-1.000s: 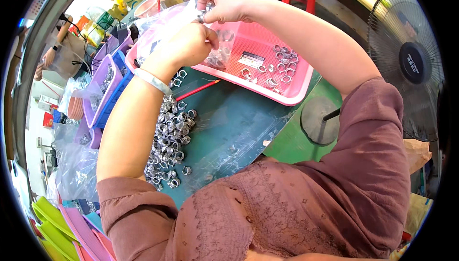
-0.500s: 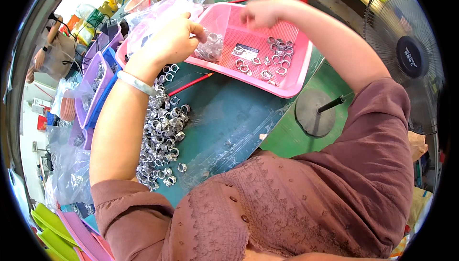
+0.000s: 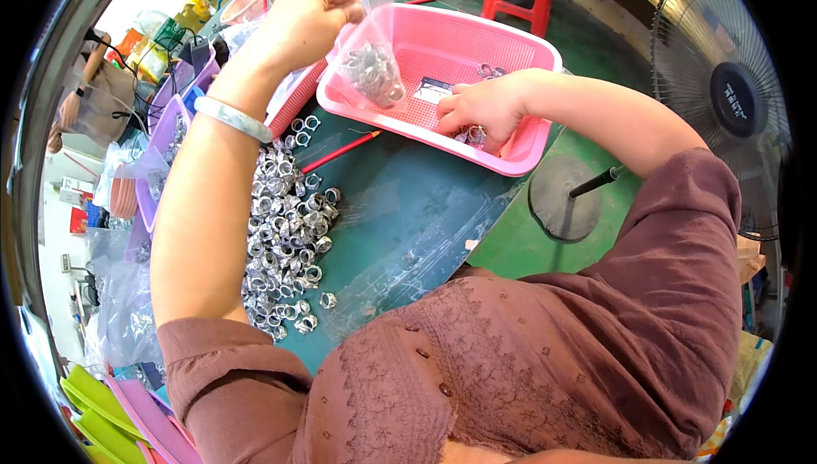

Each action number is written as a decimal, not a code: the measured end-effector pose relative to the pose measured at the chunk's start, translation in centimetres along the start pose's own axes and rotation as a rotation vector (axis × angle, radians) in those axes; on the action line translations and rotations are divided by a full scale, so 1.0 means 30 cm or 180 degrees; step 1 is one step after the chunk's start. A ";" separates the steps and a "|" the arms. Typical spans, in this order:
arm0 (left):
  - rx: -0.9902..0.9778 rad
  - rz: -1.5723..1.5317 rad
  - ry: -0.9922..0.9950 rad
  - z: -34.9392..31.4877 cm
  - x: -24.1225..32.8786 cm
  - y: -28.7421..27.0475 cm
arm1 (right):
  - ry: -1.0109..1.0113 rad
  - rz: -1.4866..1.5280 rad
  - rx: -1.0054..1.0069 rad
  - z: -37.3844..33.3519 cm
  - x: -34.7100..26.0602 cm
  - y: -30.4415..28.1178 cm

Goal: The person empties a bag of metal hose clamps onto a workbench, sorts them into a small plastic bag, writes on a small white card with a red pencil, and places the sorted bag into a pink tray.

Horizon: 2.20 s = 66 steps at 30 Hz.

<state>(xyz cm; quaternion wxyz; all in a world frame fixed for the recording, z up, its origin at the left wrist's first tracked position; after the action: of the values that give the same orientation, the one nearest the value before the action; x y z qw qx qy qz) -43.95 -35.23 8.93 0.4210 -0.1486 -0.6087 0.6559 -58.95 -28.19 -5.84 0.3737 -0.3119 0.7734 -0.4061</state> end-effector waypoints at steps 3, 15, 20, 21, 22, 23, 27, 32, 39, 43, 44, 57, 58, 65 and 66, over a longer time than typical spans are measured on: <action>0.0267 -0.0356 0.0329 0.014 0.003 0.004 | 0.0265 -0.0283 -0.0214 -0.036 -0.034 0.018; -0.0282 0.0937 0.1518 -0.138 0.145 0.153 | 0.0391 -0.0067 0.0265 -0.054 -0.018 0.055; -0.0590 0.1005 0.0744 -0.184 0.145 0.154 | 0.0468 0.0525 0.0546 -0.075 0.025 0.017; -0.0627 0.1095 0.0659 -0.187 0.141 0.156 | 0.0498 0.0614 0.0666 -0.084 0.034 -0.006; -0.0664 0.1184 0.0578 -0.190 0.136 0.160 | 0.0531 0.0704 0.0786 -0.096 0.044 -0.032; -0.0702 0.1271 0.0501 -0.190 0.131 0.164 | 0.0501 0.0856 0.0910 -0.109 0.054 -0.065; -0.0737 0.1177 0.0379 -0.174 0.102 0.178 | 0.0570 0.1659 0.1712 -0.170 0.071 -0.255; -0.0689 0.0672 0.0117 -0.158 0.051 0.180 | -0.0069 0.2541 0.2490 -0.079 0.002 -0.462; -0.0731 0.0378 0.0143 -0.155 0.047 0.171 | -0.0005 0.2104 0.2418 0.090 0.023 -0.435; -0.0733 0.0401 -0.0021 -0.166 0.034 0.166 | 0.0038 0.0890 0.2158 0.084 0.026 -0.440; -0.0686 0.0400 -0.0025 -0.170 0.033 0.163 | 0.0121 0.0667 0.1927 0.093 0.027 -0.436; -0.0525 0.0546 0.0287 -0.166 0.062 0.169 | 0.0657 -0.0592 0.1916 0.119 -0.013 -0.450; -0.0467 0.0538 0.0366 -0.167 0.059 0.168 | 0.0474 -0.0647 0.1910 0.115 -0.028 -0.456; -0.0414 0.0312 0.0118 -0.182 0.041 0.156 | 0.1066 -0.0605 0.1526 -0.029 0.128 -0.422; -0.0436 0.0280 0.0103 -0.179 0.035 0.160 | 0.1355 -0.0546 0.1049 -0.028 0.177 -0.335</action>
<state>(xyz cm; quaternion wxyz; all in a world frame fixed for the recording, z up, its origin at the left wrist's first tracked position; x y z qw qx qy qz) -42.55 -30.38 3.67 0.3905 -0.2143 -0.6381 0.6281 -60.63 -36.82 1.43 0.2128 -0.2189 0.7288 -0.6129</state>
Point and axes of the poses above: each hand's wrist, its own z-axis towards the middle knuckle, its own y-axis out of the palm, x = y × z, the point moved 5 cm from there along z, towards the middle knuckle, and after that the axes turned 5 degrees about -x, right-handed, at the moved point
